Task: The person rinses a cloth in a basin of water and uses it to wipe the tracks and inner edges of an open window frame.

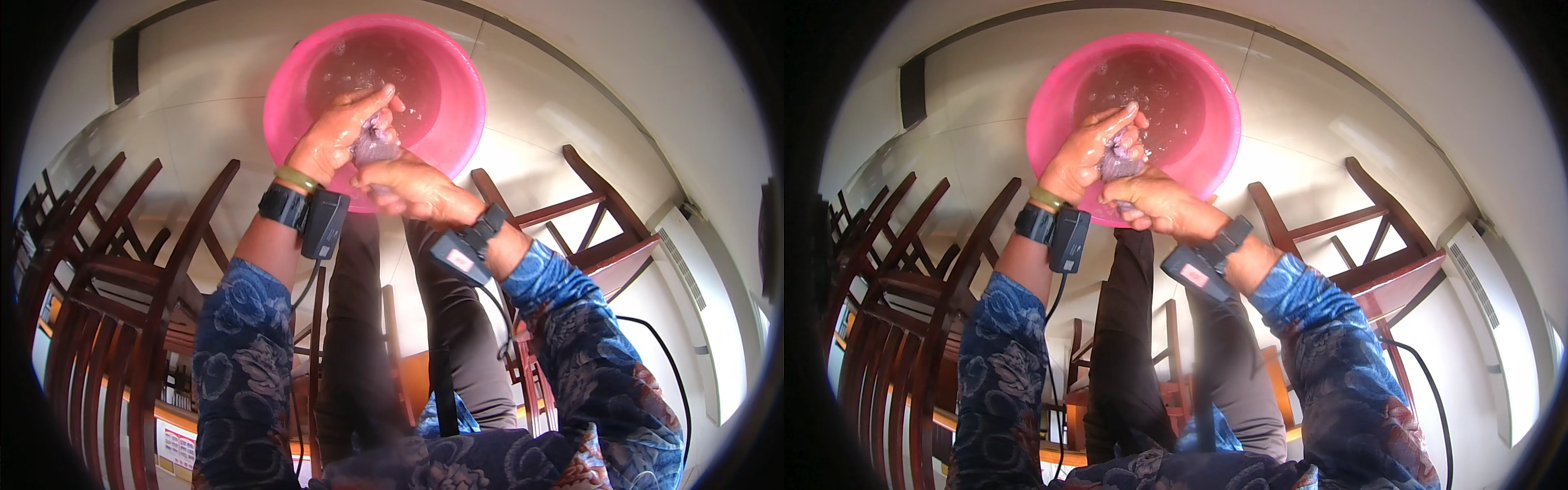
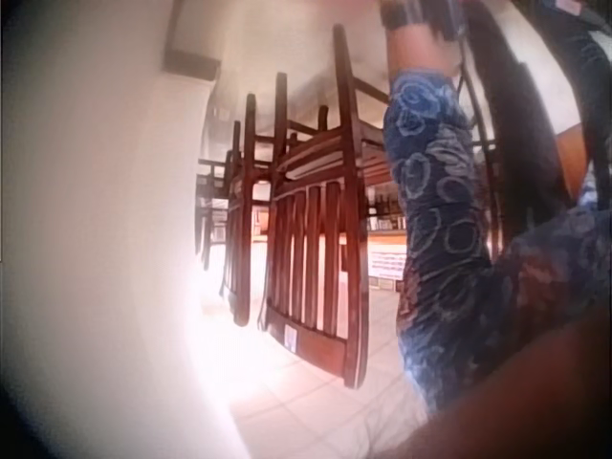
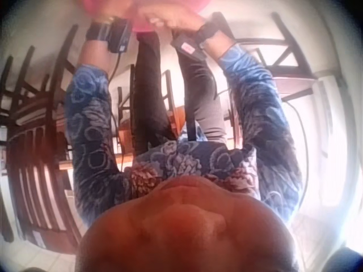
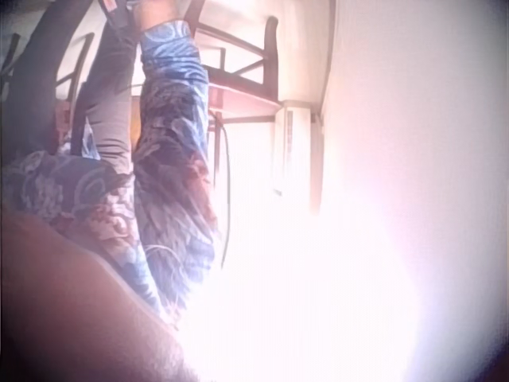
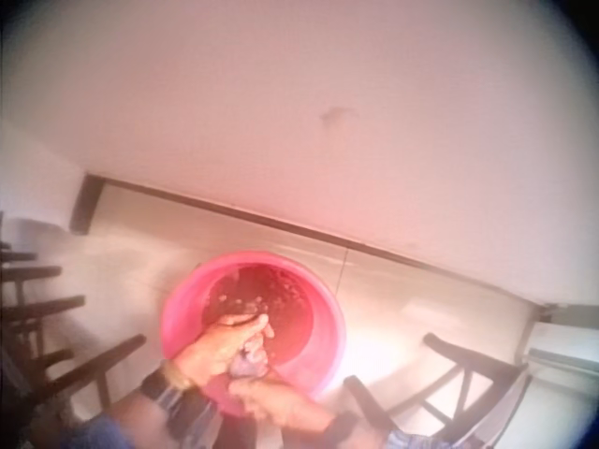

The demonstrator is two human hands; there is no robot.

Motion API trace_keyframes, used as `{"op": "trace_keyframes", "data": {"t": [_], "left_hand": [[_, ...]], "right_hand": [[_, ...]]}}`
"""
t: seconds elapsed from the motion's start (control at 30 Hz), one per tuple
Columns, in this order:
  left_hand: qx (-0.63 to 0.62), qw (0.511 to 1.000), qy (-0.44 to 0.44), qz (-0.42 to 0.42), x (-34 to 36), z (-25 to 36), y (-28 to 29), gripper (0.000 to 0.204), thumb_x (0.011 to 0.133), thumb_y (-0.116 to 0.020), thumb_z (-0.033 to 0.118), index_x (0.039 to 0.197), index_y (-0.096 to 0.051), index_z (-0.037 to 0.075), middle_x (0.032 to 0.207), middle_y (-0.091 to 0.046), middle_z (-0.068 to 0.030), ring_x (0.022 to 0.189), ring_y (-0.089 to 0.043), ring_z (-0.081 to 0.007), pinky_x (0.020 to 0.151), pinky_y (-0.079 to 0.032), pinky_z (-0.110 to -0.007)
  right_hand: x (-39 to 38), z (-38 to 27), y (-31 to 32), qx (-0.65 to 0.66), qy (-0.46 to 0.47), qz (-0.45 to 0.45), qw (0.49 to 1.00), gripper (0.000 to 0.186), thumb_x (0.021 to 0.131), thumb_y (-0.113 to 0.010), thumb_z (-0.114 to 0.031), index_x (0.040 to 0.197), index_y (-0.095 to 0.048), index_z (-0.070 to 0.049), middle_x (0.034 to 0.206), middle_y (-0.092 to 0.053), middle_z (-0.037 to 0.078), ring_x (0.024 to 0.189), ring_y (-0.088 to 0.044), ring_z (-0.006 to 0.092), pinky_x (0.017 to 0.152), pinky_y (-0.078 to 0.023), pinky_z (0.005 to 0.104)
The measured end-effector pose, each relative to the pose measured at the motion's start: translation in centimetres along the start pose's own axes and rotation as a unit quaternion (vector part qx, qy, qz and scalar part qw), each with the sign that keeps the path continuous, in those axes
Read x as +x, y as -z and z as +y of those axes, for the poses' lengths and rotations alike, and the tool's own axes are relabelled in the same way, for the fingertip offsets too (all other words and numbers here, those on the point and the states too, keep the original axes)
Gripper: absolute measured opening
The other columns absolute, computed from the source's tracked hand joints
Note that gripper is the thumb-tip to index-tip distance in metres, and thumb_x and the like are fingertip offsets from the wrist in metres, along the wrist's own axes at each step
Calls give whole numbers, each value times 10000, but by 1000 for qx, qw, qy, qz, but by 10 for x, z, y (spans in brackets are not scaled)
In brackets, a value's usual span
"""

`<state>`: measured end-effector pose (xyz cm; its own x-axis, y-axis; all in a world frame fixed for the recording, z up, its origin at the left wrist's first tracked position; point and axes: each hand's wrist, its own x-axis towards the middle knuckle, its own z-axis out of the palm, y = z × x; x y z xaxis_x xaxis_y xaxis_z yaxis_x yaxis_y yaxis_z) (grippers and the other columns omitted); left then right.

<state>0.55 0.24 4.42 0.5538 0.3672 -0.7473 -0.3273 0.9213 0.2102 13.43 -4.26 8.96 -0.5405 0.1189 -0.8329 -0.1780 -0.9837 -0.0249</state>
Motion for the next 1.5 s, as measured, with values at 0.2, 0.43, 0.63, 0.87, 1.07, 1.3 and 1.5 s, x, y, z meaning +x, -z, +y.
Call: {"op": "trace_keyframes", "data": {"t": [0.2,0.43,0.63,0.87,1.07,1.3,1.5], "left_hand": [[94,988,-20,120,38,-9,14,231,893,-549,219,786,-553,15,549,-430,-2,476,-436,-112,435,-391,-254],[78,930,-136,334,70,-34,49,220,880,-552,191,757,-563,9,553,-451,-19,476,-436,-126,437,-378,-275],[104,861,-161,471,75,-43,58,146,809,-596,126,720,-590,10,602,-537,-47,544,-517,-168,497,-415,-315],[45,903,-116,412,12,-50,37,205,821,-609,238,912,-611,55,800,-587,-40,743,-582,-161,623,-477,-319],[-37,989,-29,137,-78,-21,-13,260,887,-505,134,1104,-537,-6,1020,-616,-90,911,-602,-161,795,-500,-284],[467,873,-108,88,-117,8,-33,189,852,-520,20,1040,-542,15,904,-578,-25,824,-547,-114,735,-450,-241],[429,889,-144,63,-183,15,-147,148,865,-538,87,1000,-516,29,892,-512,-20,832,-484,-97,779,-385,-221]], "right_hand": [[66,23,22,-203,127,159,958,156,698,-626,-115,826,-598,-30,611,-543,33,498,-489,141,449,-379,288],[79,4,12,-463,133,323,814,329,659,-638,-180,919,-610,20,894,-619,249,821,-628,344,728,-481,396],[77,6,25,-646,196,272,685,331,744,-550,-174,1001,-468,18,864,-620,220,807,-616,373,704,-495,440],[34,36,24,-676,383,246,579,413,762,-526,-105,1154,-433,-18,907,-578,184,717,-608,378,634,-508,420],[-42,43,-4,-97,252,188,944,422,833,-616,-339,1105,-507,-36,739,-577,52,552,-538,130,446,-441,246],[-54,54,-2,297,99,-61,948,486,841,-526,-514,1034,-515,-68,662,-544,63,489,-518,115,390,-429,213],[-205,52,28,72,317,111,939,437,879,-495,-402,1178,-433,-89,860,-569,72,615,-581,121,491,-467,217]]}}
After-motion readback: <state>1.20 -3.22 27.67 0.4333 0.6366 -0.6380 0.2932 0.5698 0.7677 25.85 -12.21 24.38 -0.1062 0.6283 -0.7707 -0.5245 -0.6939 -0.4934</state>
